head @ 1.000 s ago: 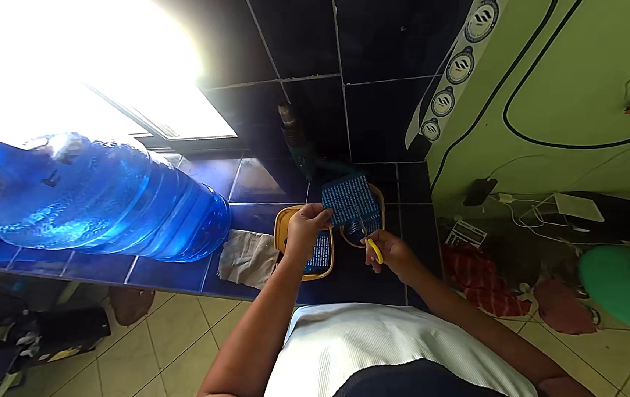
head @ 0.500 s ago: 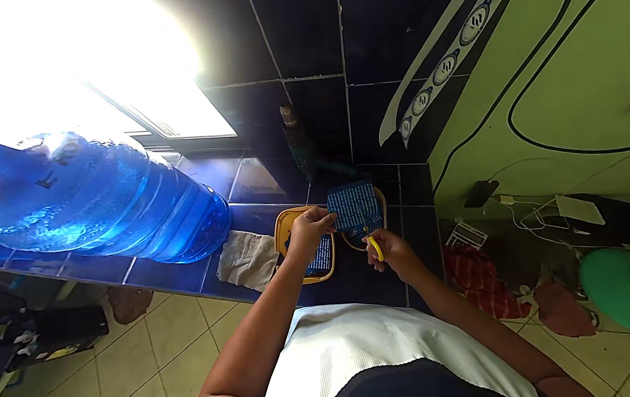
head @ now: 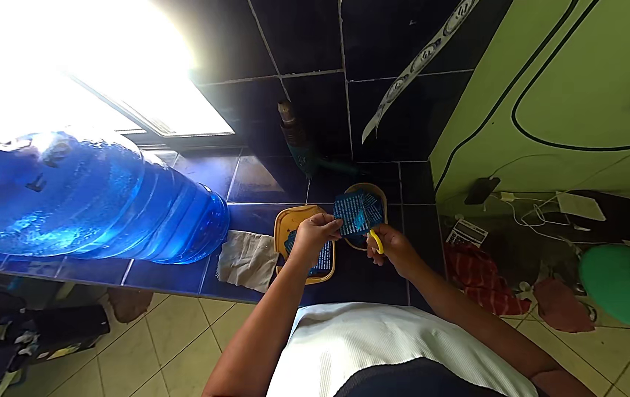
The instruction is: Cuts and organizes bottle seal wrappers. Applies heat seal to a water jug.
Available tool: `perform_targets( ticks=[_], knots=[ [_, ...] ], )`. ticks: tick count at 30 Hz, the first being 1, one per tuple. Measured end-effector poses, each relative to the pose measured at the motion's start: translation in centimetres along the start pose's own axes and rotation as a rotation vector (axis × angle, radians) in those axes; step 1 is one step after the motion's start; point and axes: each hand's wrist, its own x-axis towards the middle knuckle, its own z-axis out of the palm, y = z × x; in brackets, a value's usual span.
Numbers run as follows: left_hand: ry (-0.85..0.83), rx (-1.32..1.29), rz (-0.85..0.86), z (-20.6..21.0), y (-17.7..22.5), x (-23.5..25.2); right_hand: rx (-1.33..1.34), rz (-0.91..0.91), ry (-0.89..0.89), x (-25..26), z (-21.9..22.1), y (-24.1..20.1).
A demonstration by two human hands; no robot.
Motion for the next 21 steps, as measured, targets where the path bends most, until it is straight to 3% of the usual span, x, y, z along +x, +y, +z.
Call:
perform_targets(
  ticks=[10,21],
  knots=[
    [-0.041,-0.073,-0.041,-0.2,-0.3,0.1,0.043,-0.077,-0.027,0.3,-0.2,0.5],
    [-0.068,-0.024,-0.084,-0.3,-0.6,0.2,0.022,0.004,0.003,1.2,0.2,-0.1]
  ],
)
